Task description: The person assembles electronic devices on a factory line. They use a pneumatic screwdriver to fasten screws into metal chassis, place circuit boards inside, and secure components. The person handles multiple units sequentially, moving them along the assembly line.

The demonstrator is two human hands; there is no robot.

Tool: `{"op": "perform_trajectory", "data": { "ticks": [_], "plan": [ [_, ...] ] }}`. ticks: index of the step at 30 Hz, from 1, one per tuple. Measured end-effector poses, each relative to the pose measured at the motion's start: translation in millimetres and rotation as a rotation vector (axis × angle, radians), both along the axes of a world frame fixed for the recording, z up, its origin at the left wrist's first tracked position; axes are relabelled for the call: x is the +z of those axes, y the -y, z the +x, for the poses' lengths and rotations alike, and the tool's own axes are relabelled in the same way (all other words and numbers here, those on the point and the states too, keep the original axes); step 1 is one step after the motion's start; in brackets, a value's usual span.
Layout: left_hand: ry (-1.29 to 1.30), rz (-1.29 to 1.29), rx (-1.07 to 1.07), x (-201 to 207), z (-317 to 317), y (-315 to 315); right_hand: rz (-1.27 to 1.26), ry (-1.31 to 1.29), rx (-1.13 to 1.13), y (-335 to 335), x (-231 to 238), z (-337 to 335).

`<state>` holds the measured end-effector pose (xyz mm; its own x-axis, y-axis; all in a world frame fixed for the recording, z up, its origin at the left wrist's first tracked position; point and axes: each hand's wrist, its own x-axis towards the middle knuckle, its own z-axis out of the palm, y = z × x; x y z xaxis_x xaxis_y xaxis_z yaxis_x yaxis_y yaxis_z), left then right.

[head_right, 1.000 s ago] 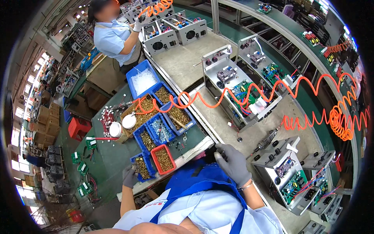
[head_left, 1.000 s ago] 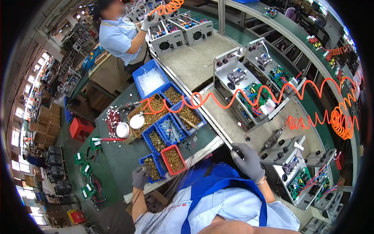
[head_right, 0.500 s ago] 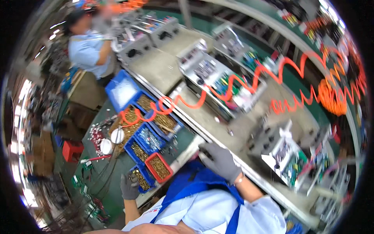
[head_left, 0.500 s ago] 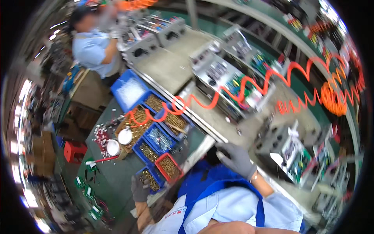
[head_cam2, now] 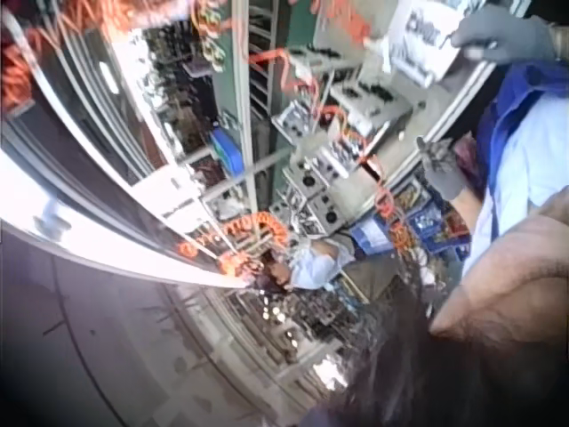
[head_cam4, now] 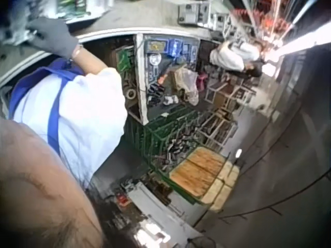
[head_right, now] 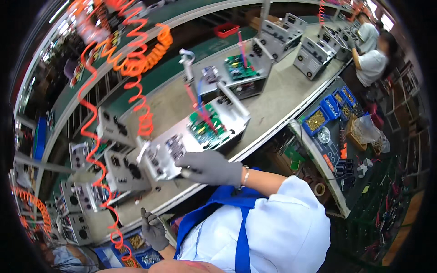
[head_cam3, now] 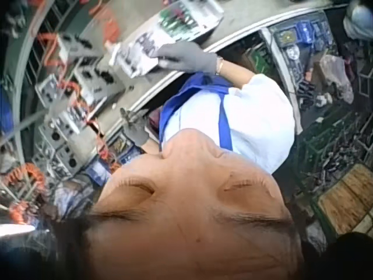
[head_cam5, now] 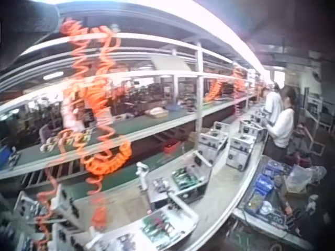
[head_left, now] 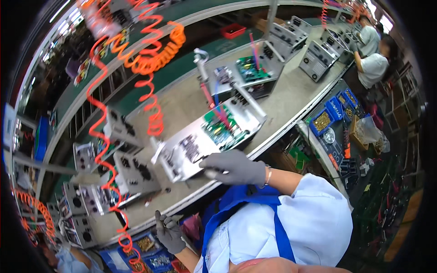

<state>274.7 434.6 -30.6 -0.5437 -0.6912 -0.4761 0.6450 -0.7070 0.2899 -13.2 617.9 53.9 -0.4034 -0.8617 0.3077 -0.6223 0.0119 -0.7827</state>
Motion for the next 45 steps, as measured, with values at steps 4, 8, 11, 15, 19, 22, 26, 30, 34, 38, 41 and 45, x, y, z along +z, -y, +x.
{"op": "perform_trajectory", "data": {
  "ticks": [4, 8, 11, 15, 19, 22, 26, 30, 34, 38, 41, 45],
  "plan": [
    [-0.061, -0.155, -0.217, 2, -76, -24, -0.221, -0.034, -0.44, -71, -8, -97],
    [-0.106, -0.01, -0.342, 2, -126, -35, -0.147, 0.051, -0.615, -123, -25, -147],
    [-0.016, -0.13, -0.35, 47, -173, -57, -0.167, 0.245, -0.551, -129, -34, -170],
    [0.122, -0.284, -0.307, 60, -194, -57, -0.182, 0.266, -0.446, -115, -25, -194],
    [0.123, -0.277, -0.282, 56, -205, -43, -0.23, 0.092, -0.349, -89, -5, -223],
    [0.135, -0.25, -0.299, 61, -213, -42, -0.289, -0.264, -0.235, -50, 29, -259],
    [0.132, -0.289, -0.347, 61, -209, -37, -0.178, -0.323, -0.078, 23, 74, -286],
    [0.107, -0.22, -0.164, 66, -179, -30, -0.19, -0.365, 0.1, 79, 81, -267],
    [0.445, -0.354, 0.046, 43, -124, 4, -0.044, -0.388, 0.311, 123, 66, -218],
    [0.719, -0.319, -0.071, -22, -111, 41, 0.221, -0.405, 0.52, 164, 42, -198],
    [0.923, -0.54, -0.266, -142, -100, 70, 0.393, -0.363, 0.63, 195, 28, -182],
    [1.608, -0.856, -0.625, -151, -141, 91, 0.541, -0.13, 0.655, 241, -16, -181]
  ]
}}
